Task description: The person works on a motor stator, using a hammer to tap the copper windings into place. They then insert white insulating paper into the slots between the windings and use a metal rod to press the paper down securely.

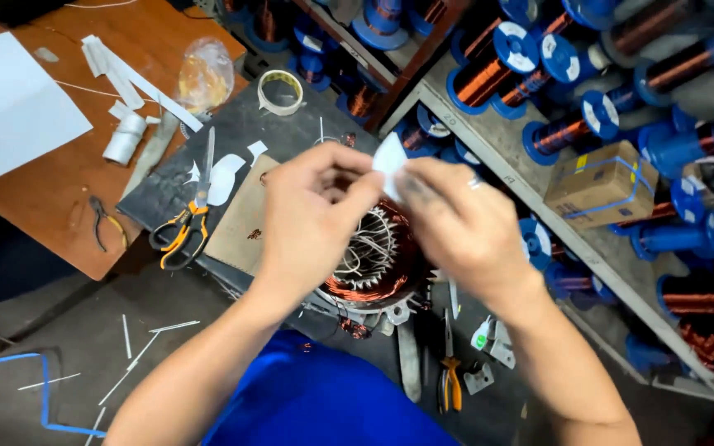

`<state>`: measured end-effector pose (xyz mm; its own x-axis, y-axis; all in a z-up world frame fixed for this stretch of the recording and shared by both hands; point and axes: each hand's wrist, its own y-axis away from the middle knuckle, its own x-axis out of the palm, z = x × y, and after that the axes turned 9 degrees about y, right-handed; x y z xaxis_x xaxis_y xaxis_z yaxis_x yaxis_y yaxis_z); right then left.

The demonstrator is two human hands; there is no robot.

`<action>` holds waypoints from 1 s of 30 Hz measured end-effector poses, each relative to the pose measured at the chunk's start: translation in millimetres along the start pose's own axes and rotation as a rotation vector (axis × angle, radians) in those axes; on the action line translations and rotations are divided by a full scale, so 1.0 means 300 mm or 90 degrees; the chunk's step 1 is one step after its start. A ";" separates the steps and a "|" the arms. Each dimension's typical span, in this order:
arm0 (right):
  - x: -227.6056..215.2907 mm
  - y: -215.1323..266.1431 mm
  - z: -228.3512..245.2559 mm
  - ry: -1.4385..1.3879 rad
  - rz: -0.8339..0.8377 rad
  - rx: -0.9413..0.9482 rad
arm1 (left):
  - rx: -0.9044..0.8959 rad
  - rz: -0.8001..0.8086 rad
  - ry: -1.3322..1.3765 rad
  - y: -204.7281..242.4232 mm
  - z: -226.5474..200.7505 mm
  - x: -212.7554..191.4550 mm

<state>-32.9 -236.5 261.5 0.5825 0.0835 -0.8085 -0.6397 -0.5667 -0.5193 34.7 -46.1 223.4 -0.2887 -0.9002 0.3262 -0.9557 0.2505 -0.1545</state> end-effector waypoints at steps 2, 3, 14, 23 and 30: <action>-0.013 0.003 -0.035 0.022 -0.010 0.009 | -0.005 0.022 0.012 -0.019 0.022 0.009; -0.017 0.022 -0.053 0.030 0.005 0.038 | 0.016 0.064 0.012 -0.027 0.042 0.007; 0.178 0.134 -0.035 -0.052 0.009 0.133 | 0.275 0.287 -0.545 -0.117 0.275 -0.113; 0.249 0.141 -0.075 0.008 0.046 0.028 | 0.308 0.339 -0.592 -0.127 0.324 -0.112; 0.262 0.151 -0.074 0.082 0.053 -0.038 | 0.394 0.298 -0.653 -0.135 0.383 -0.082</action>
<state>-5.0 -273.9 180.5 0.5906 -0.0696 -0.8040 -0.6599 -0.6151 -0.4314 87.2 -75.0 114.4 -0.1491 -0.7019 -0.6965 -0.5105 0.6578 -0.5537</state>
